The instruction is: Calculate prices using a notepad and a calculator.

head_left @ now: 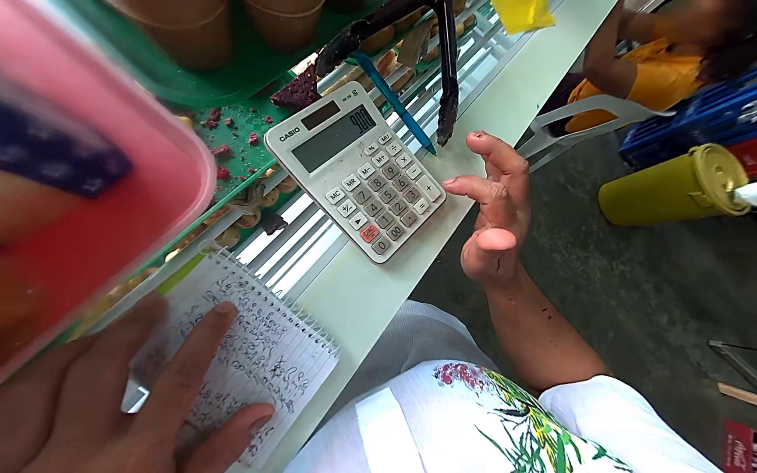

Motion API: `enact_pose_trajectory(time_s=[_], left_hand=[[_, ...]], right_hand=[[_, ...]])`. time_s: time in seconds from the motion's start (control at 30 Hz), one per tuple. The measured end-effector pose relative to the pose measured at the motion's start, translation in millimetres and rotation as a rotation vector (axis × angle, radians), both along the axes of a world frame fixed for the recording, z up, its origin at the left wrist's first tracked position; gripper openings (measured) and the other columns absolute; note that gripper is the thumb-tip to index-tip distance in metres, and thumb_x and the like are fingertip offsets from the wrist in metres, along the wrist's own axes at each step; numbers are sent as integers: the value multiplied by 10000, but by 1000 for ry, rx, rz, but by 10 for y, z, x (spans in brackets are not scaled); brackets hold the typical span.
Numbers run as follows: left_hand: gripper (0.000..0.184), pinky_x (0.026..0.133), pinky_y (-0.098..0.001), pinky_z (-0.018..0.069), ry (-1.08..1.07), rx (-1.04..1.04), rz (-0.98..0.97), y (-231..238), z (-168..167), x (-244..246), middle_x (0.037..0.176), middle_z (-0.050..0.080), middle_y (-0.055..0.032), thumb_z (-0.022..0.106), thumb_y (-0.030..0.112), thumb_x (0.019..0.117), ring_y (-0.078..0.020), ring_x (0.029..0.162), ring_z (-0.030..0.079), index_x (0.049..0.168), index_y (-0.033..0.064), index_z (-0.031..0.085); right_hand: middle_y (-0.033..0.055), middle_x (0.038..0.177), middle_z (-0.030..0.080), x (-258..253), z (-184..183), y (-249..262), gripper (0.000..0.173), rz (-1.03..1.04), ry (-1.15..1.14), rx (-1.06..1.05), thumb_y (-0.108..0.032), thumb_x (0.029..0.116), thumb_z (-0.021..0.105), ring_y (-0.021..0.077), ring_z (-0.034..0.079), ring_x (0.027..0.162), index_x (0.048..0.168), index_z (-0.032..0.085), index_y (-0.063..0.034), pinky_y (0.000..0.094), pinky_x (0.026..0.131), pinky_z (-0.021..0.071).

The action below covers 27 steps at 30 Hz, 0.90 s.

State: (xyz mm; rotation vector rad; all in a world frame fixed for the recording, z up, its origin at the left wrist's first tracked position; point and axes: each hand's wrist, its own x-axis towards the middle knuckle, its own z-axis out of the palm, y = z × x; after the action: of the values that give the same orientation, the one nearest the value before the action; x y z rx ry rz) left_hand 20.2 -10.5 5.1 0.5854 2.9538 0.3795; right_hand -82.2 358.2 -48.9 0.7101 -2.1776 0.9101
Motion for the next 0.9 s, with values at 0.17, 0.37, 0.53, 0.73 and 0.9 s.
enact_pose_trajectory(time_s=[0.17, 0.37, 0.53, 0.73, 0.9], left_hand=[[808, 1001, -680, 358, 0, -3, 11, 19, 30, 7, 1429, 488, -372, 457, 757, 935, -577, 1287, 466, 1509, 192, 522], [779, 982, -657, 371, 85, -9, 4, 27, 1, 13, 1440, 504, -329, 402, 764, 952, -544, 1273, 491, 1503, 226, 523], [773, 982, -634, 376, 127, -32, 10, 53, -4, 22, 1422, 522, -316, 355, 769, 963, -529, 1257, 503, 1525, 256, 493], [793, 993, -633, 369, 201, -55, 4, 51, -62, 39, 1416, 527, -312, 283, 780, 969, -525, 1265, 499, 1525, 257, 495], [799, 928, -625, 394, 326, -80, -2, 96, -115, 17, 1385, 550, -280, 234, 769, 978, -499, 1227, 527, 1483, 235, 548]], right_hand=[[216, 1432, 466, -8, -31, 7, 677, 32, -9, 13, -580, 1068, 240, 304, 355, 1477, 1105, 653, -45, 445, 1200, 359], [187, 1410, 520, -42, -43, 12, 604, 36, -2, 63, -545, 1079, 306, 299, 382, 1463, 1089, 692, -79, 451, 1200, 352], [70, 1522, 477, -69, -175, 124, 720, -69, 6, 8, -665, 1041, 189, 236, 365, 1487, 1304, 614, -147, 477, 1217, 320], [98, 1495, 539, -314, -618, 263, 832, -281, 169, 83, -680, 1027, 102, 221, 373, 1491, 1386, 582, -103, 535, 1266, 105], [71, 1540, 503, -352, -664, 239, 858, -302, 206, 8, -746, 993, 147, 213, 336, 1511, 1422, 567, -133, 540, 1266, 80]])
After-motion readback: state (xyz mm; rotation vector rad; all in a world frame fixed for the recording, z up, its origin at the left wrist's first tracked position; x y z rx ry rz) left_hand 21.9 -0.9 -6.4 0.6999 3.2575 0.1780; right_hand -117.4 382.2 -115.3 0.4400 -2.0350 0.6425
